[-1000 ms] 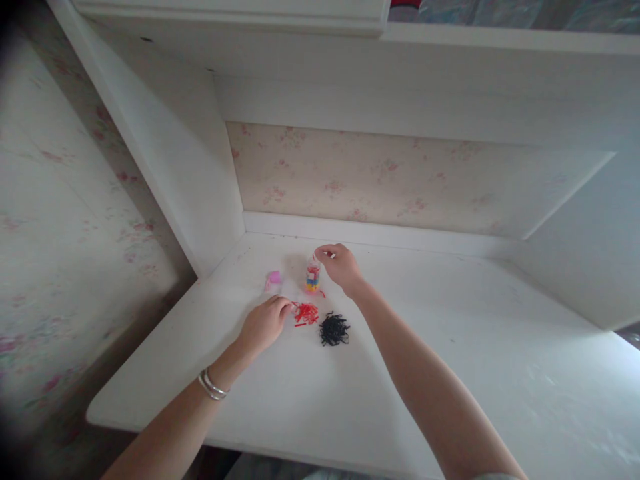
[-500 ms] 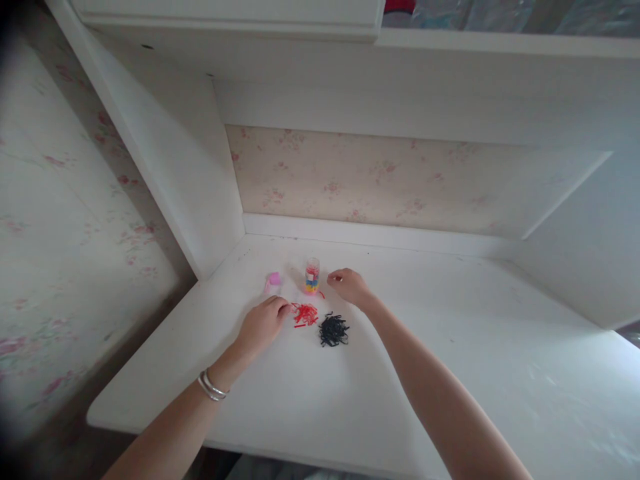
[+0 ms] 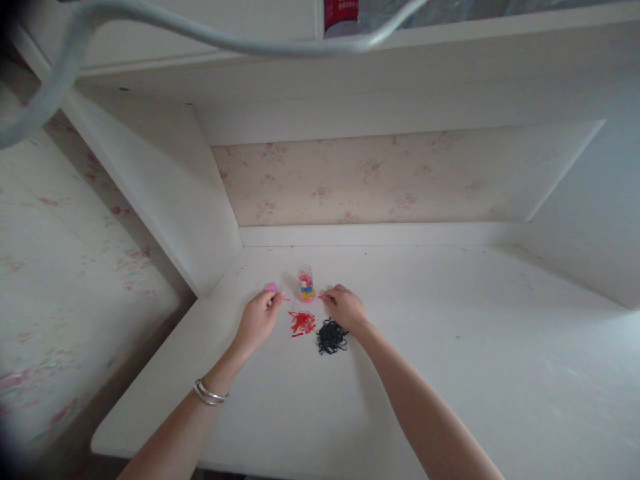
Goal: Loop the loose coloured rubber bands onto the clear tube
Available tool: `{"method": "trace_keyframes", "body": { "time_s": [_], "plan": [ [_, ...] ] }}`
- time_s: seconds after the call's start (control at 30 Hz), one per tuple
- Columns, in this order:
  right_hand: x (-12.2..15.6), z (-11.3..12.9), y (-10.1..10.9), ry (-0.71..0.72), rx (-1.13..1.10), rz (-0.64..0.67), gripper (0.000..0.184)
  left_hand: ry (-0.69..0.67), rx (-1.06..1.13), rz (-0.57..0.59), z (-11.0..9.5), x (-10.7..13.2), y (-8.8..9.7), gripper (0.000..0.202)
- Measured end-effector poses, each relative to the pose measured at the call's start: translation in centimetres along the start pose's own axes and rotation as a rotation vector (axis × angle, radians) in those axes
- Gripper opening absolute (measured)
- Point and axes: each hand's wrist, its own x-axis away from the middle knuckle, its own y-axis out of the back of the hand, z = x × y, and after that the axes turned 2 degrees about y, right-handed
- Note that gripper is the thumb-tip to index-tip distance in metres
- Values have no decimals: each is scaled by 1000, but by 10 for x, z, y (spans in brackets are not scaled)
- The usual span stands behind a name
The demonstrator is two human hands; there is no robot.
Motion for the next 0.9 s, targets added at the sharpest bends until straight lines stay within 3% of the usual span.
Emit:
{"method": "trace_keyframes", "body": {
  "time_s": [0.17,0.4,0.63,0.9],
  "plan": [
    [2,-8,1,-21,-112,-149,32,-95,-36,-91,-29,-36,15,33],
    [9,-15,4,-123,-206,-304,38,-161,-151,-56,-54,-65,13,30],
    [12,-12,6,-147,-242,-304,36,-128,-278,8,-53,-66,1,31],
    [12,-13,8,-165,-261,-311,36,-193,-123,-69,-36,-66,6,38]
  ]
}}
